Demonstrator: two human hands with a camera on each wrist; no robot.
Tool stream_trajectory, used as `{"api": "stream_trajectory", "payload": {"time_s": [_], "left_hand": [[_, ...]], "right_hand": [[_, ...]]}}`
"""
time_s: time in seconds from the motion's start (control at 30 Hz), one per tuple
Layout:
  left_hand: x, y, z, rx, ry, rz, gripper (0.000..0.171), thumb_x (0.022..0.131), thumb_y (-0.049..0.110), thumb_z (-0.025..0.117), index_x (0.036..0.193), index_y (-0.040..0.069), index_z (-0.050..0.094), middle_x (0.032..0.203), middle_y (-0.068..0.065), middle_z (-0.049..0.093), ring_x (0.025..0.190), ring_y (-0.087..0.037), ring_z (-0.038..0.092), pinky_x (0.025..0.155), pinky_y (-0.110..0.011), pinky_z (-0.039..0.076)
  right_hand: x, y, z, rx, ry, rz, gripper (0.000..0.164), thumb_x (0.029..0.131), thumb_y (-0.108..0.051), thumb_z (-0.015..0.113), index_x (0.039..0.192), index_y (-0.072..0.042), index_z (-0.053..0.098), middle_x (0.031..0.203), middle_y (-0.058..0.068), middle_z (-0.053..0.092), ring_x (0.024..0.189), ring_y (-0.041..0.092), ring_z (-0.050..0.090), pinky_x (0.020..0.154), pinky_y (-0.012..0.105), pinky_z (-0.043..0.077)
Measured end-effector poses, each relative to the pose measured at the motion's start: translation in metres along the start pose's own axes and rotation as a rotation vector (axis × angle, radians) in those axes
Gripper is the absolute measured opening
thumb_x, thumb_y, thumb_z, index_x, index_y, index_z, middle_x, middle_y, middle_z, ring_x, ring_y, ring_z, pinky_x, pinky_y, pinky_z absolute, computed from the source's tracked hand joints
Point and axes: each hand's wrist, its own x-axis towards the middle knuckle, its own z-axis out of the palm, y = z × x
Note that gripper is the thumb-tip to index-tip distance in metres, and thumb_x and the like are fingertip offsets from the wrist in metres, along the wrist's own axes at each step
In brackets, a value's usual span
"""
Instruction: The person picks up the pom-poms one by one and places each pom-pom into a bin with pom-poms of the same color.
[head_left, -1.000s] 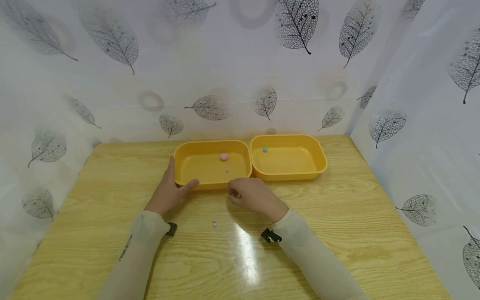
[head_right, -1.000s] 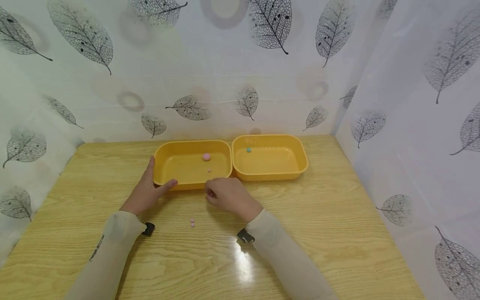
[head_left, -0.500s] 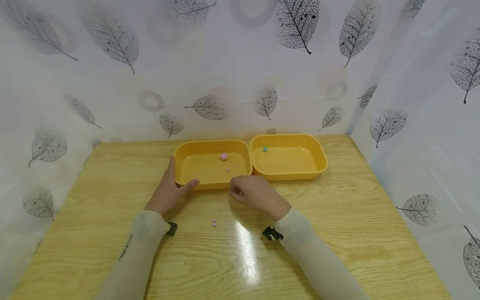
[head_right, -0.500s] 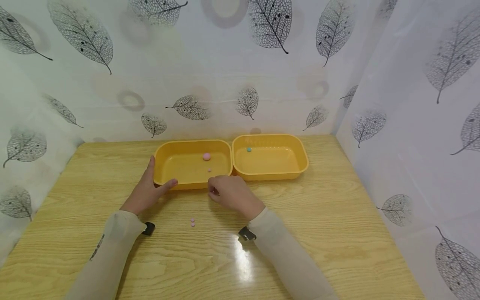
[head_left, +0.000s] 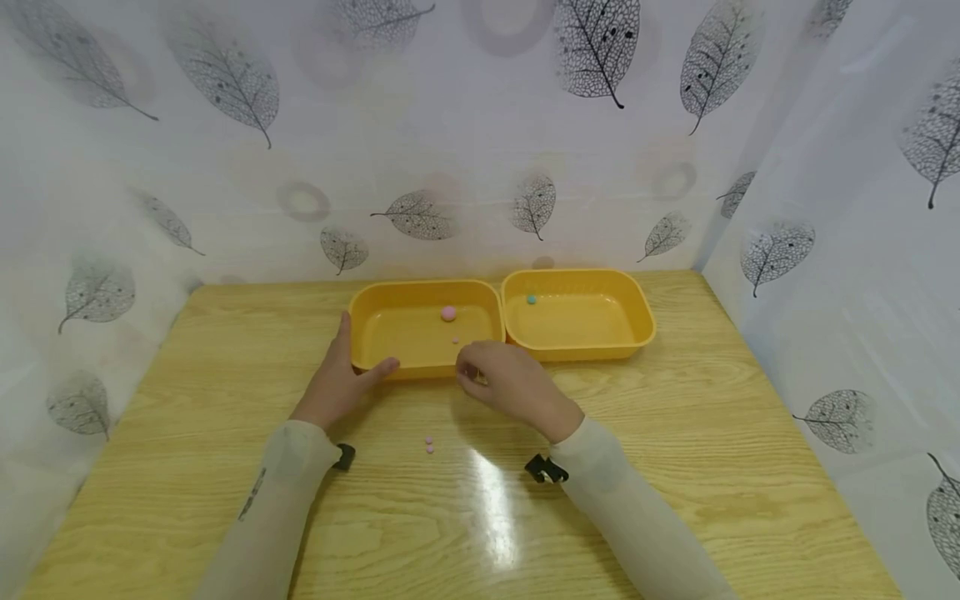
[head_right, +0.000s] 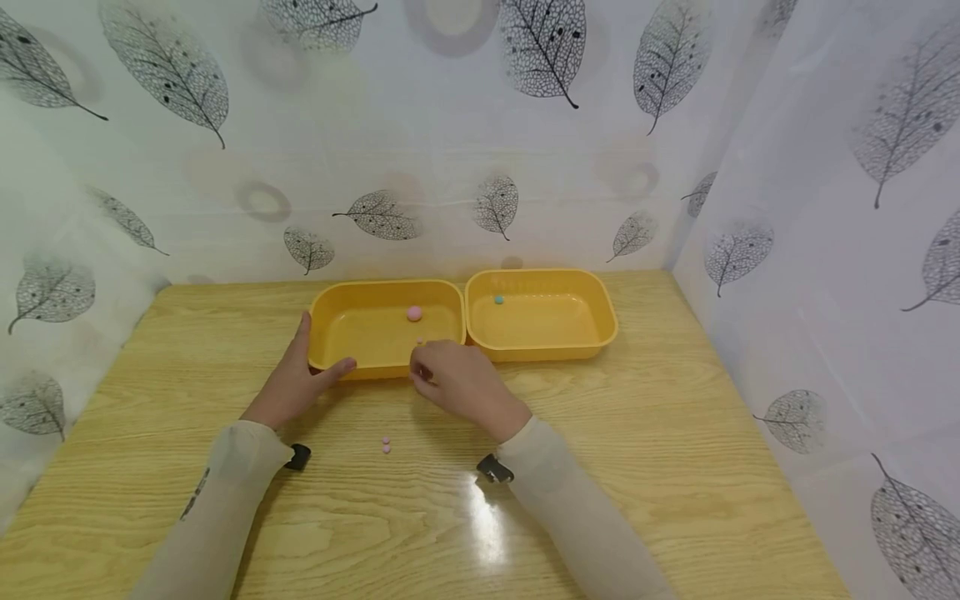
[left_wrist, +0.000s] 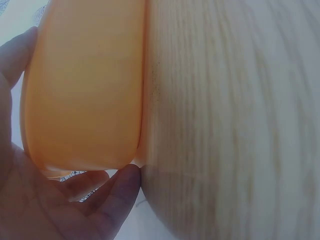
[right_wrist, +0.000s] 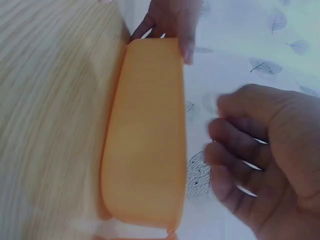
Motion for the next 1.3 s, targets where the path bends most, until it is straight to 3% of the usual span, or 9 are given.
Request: {"api": "stream_trajectory", "payload": {"time_s": [0.13,0.23,0.4,0.57,0.77,1.13,1.3], "left_hand": [[0.0,0.0,0.0,0.003,0.002,-0.002,0.12,0.093,0.069,0.063,0.16,0.026,-0.026,0.172,-0.01,-0.012,0.158,-0.042,0.001,0.123,-0.067,0.011],[0.001,0.0,0.002,0.006,0.005,0.004,0.12,0.092,0.07,0.062,0.161,0.025,-0.025,0.172,-0.01,-0.012,0.158,-0.042,0.002,0.123,-0.066,0.011],[0.002,0.001,0.003,0.002,0.0,0.004,0.12,0.093,0.069,0.063,0.161,0.025,-0.025,0.172,-0.011,-0.011,0.158,-0.042,0.003,0.123,-0.066,0.011],[0.004,0.0,0.004,-0.001,0.002,0.0,0.12,0.093,0.068,0.063,0.16,0.027,-0.026,0.172,-0.01,-0.011,0.158,-0.042,0.003,0.123,-0.066,0.011],[0.004,-0.002,0.002,0.002,0.007,0.008,0.119,0.093,0.067,0.064,0.16,0.027,-0.026,0.172,-0.009,-0.012,0.158,-0.041,0.002,0.123,-0.065,0.011],[0.002,-0.002,0.001,-0.009,0.01,0.002,0.119,0.092,0.07,0.063,0.16,0.03,-0.026,0.172,-0.007,-0.011,0.158,-0.039,0.002,0.123,-0.065,0.012],[0.001,-0.004,0.001,-0.012,0.01,0.002,0.12,0.091,0.07,0.064,0.16,0.03,-0.025,0.172,-0.007,-0.011,0.158,-0.039,0.002,0.123,-0.065,0.012]], "right_hand": [[0.001,0.005,-0.003,0.03,0.156,0.001,0.004,0.096,-0.013,0.071,0.1,-0.013,0.073,0.093,-0.003,0.071,0.082,0.011,0.065,0.069,0.027,0.055],[0.002,0.012,-0.002,0.05,0.212,0.055,0.007,0.096,-0.011,0.07,0.101,-0.011,0.074,0.096,0.0,0.072,0.086,0.014,0.066,0.072,0.03,0.057],[0.002,0.026,0.004,0.081,0.148,0.169,0.01,0.098,-0.013,0.067,0.104,-0.009,0.074,0.099,0.001,0.073,0.089,0.016,0.066,0.075,0.032,0.058],[0.008,0.034,0.006,0.104,0.135,0.19,0.01,0.097,-0.011,0.068,0.105,-0.007,0.074,0.1,0.003,0.073,0.089,0.017,0.067,0.076,0.032,0.058],[0.027,0.049,0.005,0.038,0.119,0.12,0.005,0.097,-0.01,0.068,0.1,-0.011,0.072,0.098,0.001,0.073,0.09,0.018,0.067,0.078,0.032,0.058],[0.06,0.067,0.002,-0.047,-0.012,0.077,0.01,0.095,-0.008,0.069,0.103,-0.007,0.075,0.1,0.004,0.075,0.095,0.024,0.067,0.086,0.038,0.057],[0.074,0.071,0.009,-0.113,-0.049,-0.016,0.005,0.092,-0.008,0.073,0.09,-0.01,0.077,0.089,0.001,0.074,0.083,0.021,0.067,0.081,0.035,0.054]]}}
